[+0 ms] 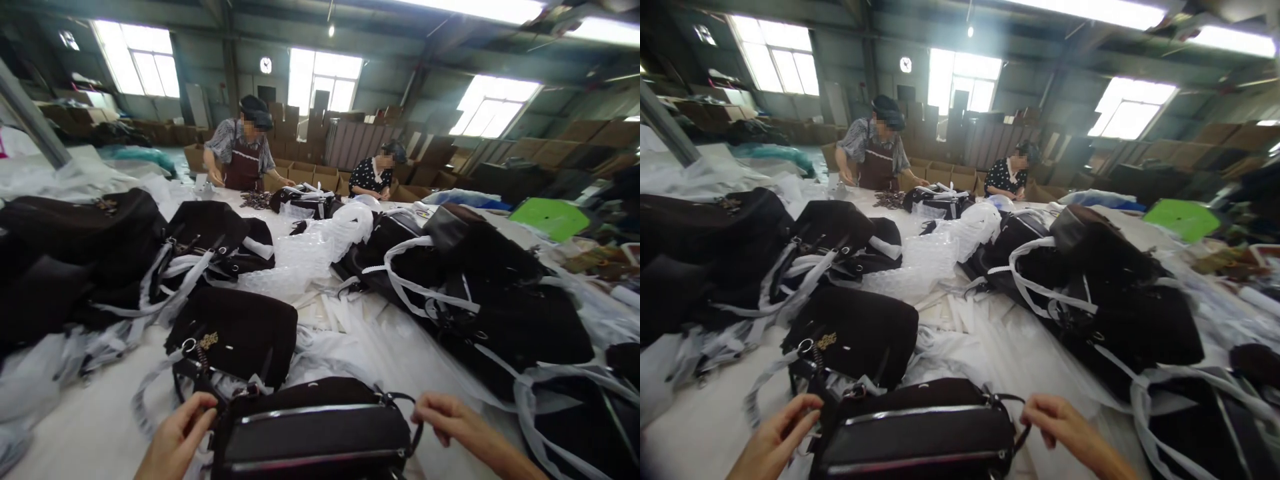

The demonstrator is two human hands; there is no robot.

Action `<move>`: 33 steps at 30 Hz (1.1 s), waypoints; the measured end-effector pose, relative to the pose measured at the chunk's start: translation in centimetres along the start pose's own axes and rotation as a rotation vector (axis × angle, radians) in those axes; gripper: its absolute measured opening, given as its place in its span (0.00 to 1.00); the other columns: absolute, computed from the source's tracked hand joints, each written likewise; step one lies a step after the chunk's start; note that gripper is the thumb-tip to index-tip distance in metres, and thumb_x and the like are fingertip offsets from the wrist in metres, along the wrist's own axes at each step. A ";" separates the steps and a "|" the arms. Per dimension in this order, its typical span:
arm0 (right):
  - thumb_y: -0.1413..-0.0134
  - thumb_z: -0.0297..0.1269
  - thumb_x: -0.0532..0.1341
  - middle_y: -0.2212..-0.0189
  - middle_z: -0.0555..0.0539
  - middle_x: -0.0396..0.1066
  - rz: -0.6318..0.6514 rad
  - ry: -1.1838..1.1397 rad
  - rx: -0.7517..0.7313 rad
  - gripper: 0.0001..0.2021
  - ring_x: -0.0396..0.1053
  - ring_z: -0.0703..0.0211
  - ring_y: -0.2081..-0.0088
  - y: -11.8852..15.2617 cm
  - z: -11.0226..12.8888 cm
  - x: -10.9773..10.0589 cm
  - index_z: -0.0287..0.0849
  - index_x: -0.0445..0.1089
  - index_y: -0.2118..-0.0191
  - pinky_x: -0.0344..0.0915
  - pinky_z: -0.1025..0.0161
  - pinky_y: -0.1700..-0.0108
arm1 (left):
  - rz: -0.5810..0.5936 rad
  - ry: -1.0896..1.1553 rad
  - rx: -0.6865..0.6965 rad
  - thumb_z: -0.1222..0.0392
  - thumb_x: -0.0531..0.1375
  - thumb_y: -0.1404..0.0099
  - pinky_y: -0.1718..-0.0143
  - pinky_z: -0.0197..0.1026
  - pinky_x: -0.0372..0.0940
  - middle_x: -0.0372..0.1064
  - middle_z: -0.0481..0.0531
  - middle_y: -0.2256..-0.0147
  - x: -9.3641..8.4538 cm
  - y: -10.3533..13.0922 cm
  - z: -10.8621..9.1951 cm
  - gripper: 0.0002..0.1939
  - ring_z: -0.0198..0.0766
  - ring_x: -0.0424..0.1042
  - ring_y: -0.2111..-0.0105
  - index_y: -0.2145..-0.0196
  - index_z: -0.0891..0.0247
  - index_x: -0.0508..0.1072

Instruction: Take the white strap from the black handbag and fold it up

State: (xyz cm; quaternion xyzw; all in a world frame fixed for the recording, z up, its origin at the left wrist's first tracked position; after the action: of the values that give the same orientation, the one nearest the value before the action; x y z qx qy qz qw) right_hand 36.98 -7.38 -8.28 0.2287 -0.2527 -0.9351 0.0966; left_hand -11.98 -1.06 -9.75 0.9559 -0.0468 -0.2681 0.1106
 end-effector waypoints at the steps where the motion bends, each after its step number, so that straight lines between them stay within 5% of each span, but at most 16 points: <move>1: 0.47 0.58 0.54 0.72 0.48 0.71 -0.097 0.074 -0.021 0.22 0.58 0.63 0.78 -0.3 0.9 -1.0 0.41 0.68 0.70 0.56 0.62 0.71 | -0.008 -0.042 0.011 0.33 0.56 0.44 0.64 0.40 0.65 0.73 0.49 0.69 -0.4 -0.1 -1.0 0.26 0.44 0.71 0.67 0.64 0.58 0.71; 5: 0.40 0.52 0.45 0.70 0.45 0.74 -0.281 0.449 -0.134 0.22 0.67 0.56 0.69 -3.2 6.4 -1.8 0.42 0.67 0.68 0.62 0.58 0.63 | 0.110 -0.225 0.046 0.39 0.47 0.36 0.59 0.41 0.62 0.72 0.49 0.68 -0.1 -1.3 -6.2 0.21 0.44 0.71 0.64 0.67 0.58 0.68; 9: 0.43 0.50 0.54 0.65 0.39 0.76 -0.162 0.587 -0.089 0.18 0.72 0.48 0.60 -7.9 9.6 2.4 0.40 0.72 0.67 0.63 0.54 0.56 | 0.226 -0.460 0.084 0.47 0.43 0.33 0.61 0.41 0.59 0.71 0.50 0.69 1.8 -2.3 -10.0 0.18 0.43 0.71 0.64 0.72 0.59 0.63; 13: 0.59 0.34 0.68 0.81 0.50 0.68 -0.029 0.675 0.066 0.10 0.69 0.56 0.72 -11.0 8.8 5.4 0.41 0.66 0.80 0.65 0.59 0.67 | 0.271 -0.435 0.124 0.47 0.44 0.32 0.62 0.40 0.58 0.71 0.49 0.70 2.1 -2.2 -10.9 0.18 0.41 0.71 0.66 0.71 0.59 0.65; 16: 0.60 0.24 0.64 0.85 0.55 0.61 -0.014 0.668 0.033 0.13 0.67 0.61 0.75 -10.4 8.6 5.1 0.41 0.60 0.84 0.62 0.64 0.70 | 0.275 -0.422 0.140 0.48 0.46 0.33 0.63 0.40 0.59 0.72 0.49 0.69 1.1 -2.0 -10.5 0.17 0.42 0.71 0.65 0.69 0.59 0.68; 19: 0.54 0.23 0.57 0.79 0.53 0.66 -0.053 0.589 -0.118 0.08 0.70 0.62 0.73 -7.6 9.9 4.2 0.41 0.61 0.78 0.61 0.66 0.69 | 0.225 -0.420 0.175 0.50 0.48 0.33 0.60 0.43 0.62 0.74 0.51 0.66 0.0 -2.2 -10.8 0.16 0.43 0.72 0.63 0.65 0.60 0.70; 22: 0.45 0.28 0.49 0.73 0.52 0.70 -0.156 0.508 -0.274 0.07 0.72 0.62 0.68 -4.4 11.7 3.5 0.43 0.63 0.67 0.63 0.65 0.63 | 0.117 -0.335 0.294 0.51 0.52 0.36 0.47 0.49 0.62 0.72 0.58 0.51 -0.4 -2.9 -12.4 0.18 0.49 0.70 0.50 0.52 0.61 0.70; 24: 0.43 0.31 0.47 0.73 0.51 0.71 -0.266 0.437 -0.371 0.08 0.71 0.59 0.67 -2.7 12.3 3.3 0.43 0.63 0.66 0.64 0.62 0.61 | 0.099 -0.288 0.420 0.53 0.58 0.40 0.37 0.52 0.54 0.62 0.62 0.40 0.2 -3.7 -13.9 0.28 0.51 0.61 0.40 0.42 0.64 0.65; 27: 0.43 0.34 0.47 0.72 0.49 0.72 -0.377 0.262 -0.464 0.08 0.71 0.58 0.69 -1.3 12.1 3.3 0.43 0.63 0.65 0.66 0.60 0.64 | 0.270 -0.212 0.583 0.55 0.65 0.47 0.32 0.53 0.43 0.47 0.63 0.33 2.5 -5.1 -16.4 0.46 0.52 0.48 0.33 0.34 0.65 0.53; 29: 0.42 0.35 0.48 0.71 0.48 0.74 -0.408 0.166 -0.497 0.09 0.72 0.57 0.69 -0.8 11.7 3.1 0.43 0.64 0.62 0.69 0.59 0.64 | 0.442 -0.130 0.619 0.51 0.68 0.49 0.33 0.51 0.46 0.50 0.62 0.34 4.4 -6.0 -18.0 0.50 0.53 0.50 0.34 0.34 0.65 0.52; 32: 0.40 0.38 0.49 0.69 0.47 0.74 -0.508 0.135 -0.544 0.09 0.73 0.56 0.66 0.4 11.4 2.1 0.43 0.66 0.62 0.71 0.57 0.61 | 0.795 -0.113 0.550 0.47 0.66 0.46 0.53 0.43 0.66 0.72 0.54 0.56 6.6 -6.3 -20.2 0.29 0.46 0.71 0.56 0.50 0.65 0.71; 33: 0.40 0.39 0.51 0.65 0.45 0.74 -0.560 0.133 -0.555 0.10 0.73 0.55 0.63 1.1 11.3 1.6 0.42 0.66 0.60 0.71 0.56 0.58 | 0.918 -0.134 0.511 0.47 0.64 0.45 0.63 0.38 0.65 0.71 0.49 0.67 6.8 -6.0 -21.0 0.20 0.40 0.70 0.66 0.60 0.65 0.74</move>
State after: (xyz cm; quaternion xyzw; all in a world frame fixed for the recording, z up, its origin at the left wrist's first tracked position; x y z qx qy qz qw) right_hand 30.30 -3.96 0.35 0.3141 0.0884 -0.9412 -0.0878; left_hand 4.97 7.66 2.87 0.8144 -0.5311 -0.2327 -0.0230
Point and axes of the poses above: each hand's wrist, its own y-axis away from the middle knuckle, its own x-axis out of the palm, z = x × y, the point moved 3 cm from there along -y, towards the middle knuckle
